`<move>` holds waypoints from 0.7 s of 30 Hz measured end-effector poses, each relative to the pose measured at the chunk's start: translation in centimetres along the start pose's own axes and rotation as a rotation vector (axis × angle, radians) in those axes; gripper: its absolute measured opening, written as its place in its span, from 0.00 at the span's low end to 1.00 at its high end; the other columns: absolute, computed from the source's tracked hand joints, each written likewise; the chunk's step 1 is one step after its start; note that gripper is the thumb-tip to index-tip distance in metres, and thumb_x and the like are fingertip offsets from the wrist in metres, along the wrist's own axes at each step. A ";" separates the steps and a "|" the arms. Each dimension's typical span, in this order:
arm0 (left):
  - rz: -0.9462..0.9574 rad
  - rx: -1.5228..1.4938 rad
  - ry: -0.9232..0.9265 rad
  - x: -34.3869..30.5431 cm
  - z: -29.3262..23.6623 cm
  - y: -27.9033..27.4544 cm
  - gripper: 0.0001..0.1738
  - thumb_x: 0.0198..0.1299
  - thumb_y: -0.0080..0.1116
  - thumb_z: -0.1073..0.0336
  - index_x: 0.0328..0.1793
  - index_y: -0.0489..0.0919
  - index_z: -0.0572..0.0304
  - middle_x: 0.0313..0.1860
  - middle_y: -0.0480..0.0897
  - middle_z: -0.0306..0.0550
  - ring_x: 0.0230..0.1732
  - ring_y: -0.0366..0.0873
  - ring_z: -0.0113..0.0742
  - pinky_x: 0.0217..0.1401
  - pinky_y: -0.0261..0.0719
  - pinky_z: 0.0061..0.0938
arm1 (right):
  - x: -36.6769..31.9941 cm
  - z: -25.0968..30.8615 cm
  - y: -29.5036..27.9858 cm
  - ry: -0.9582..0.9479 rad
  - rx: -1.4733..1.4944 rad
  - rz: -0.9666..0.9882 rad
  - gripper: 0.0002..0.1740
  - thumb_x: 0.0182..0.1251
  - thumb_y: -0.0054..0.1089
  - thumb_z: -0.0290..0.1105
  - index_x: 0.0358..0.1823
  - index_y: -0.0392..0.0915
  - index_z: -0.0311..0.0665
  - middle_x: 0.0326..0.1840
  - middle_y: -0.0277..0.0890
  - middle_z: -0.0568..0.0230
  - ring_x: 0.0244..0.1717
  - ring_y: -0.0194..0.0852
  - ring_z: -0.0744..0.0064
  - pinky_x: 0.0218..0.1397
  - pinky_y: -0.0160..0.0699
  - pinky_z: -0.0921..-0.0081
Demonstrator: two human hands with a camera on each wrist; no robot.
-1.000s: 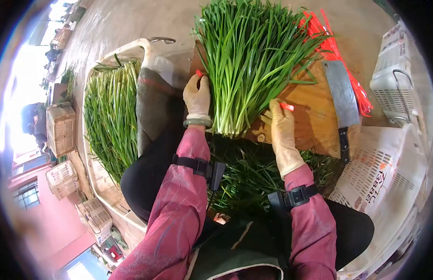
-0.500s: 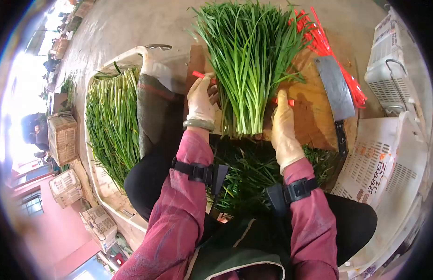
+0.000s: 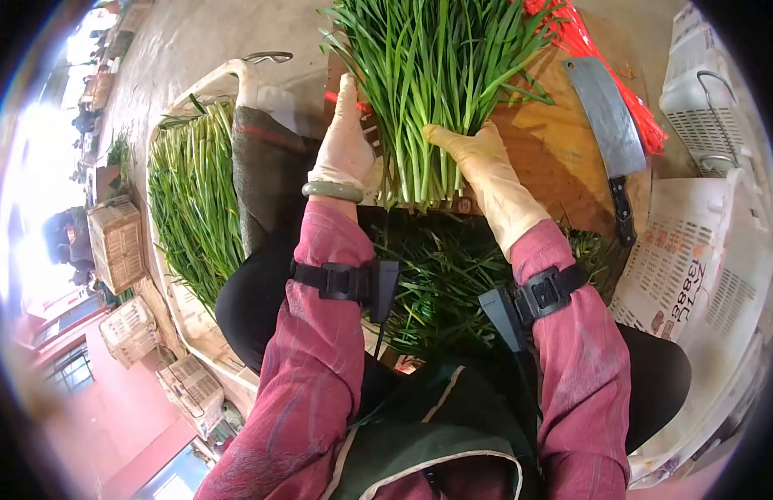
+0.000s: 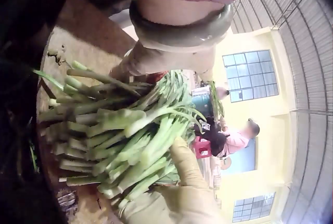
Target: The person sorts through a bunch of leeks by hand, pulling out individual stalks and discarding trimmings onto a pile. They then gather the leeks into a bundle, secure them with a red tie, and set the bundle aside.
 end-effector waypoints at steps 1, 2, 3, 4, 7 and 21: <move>0.045 0.064 0.023 -0.4 -0.1 0.6 0.35 0.62 0.57 0.40 0.64 0.73 0.62 0.58 0.78 0.45 0.54 0.75 0.36 0.59 0.72 0.32 | 0.1 -0.6 -0.1 -0.011 0.119 0.036 0.31 0.51 0.76 0.41 0.55 0.76 0.33 0.51 0.80 0.63 0.52 0.74 0.72 0.63 0.63 0.74; 0.089 0.128 0.046 -1.0 0.0 1.4 0.36 0.61 0.58 0.40 0.64 0.72 0.63 0.58 0.77 0.46 0.54 0.75 0.36 0.60 0.71 0.31 | -0.6 -0.1 -0.3 0.023 0.174 0.089 0.29 0.52 0.75 0.39 0.53 0.78 0.33 0.49 0.80 0.63 0.51 0.74 0.73 0.62 0.63 0.74; 0.020 0.278 0.130 -0.2 0.6 0.9 0.36 0.61 0.61 0.42 0.64 0.72 0.64 0.58 0.77 0.46 0.56 0.73 0.33 0.62 0.68 0.29 | -1.3 0.6 -0.7 0.054 0.230 0.141 0.26 0.53 0.74 0.38 0.51 0.79 0.33 0.48 0.81 0.64 0.51 0.75 0.73 0.61 0.64 0.74; 0.026 0.289 0.137 -0.4 0.6 1.3 0.40 0.59 0.66 0.48 0.69 0.66 0.67 0.61 0.76 0.47 0.59 0.74 0.35 0.63 0.69 0.27 | -1.7 1.1 -1.0 0.077 0.285 0.192 0.23 0.53 0.73 0.37 0.49 0.80 0.33 0.47 0.81 0.64 0.50 0.75 0.74 0.60 0.65 0.74; 0.179 0.179 0.078 -1.5 0.3 3.3 0.39 0.59 0.65 0.48 0.69 0.67 0.67 0.61 0.76 0.48 0.60 0.73 0.35 0.65 0.67 0.28 | -1.4 1.3 -1.8 0.062 0.332 0.243 0.22 0.56 0.71 0.36 0.51 0.79 0.34 0.48 0.81 0.65 0.49 0.76 0.74 0.59 0.67 0.74; 0.105 0.339 0.223 -0.7 2.9 5.3 0.37 0.47 0.77 0.66 0.56 0.63 0.74 0.49 0.80 0.54 0.47 0.80 0.36 0.49 0.81 0.30 | -2.5 2.0 -0.5 -0.213 -0.031 0.129 0.37 0.46 0.72 0.26 0.60 0.66 0.33 0.50 0.77 0.58 0.51 0.75 0.67 0.55 0.75 0.69</move>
Point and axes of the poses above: each hand's wrist, its own x-axis towards the middle knuckle, its own y-axis out of the palm, z = x × y, the point moved 3 cm from there along x, towards the middle knuckle
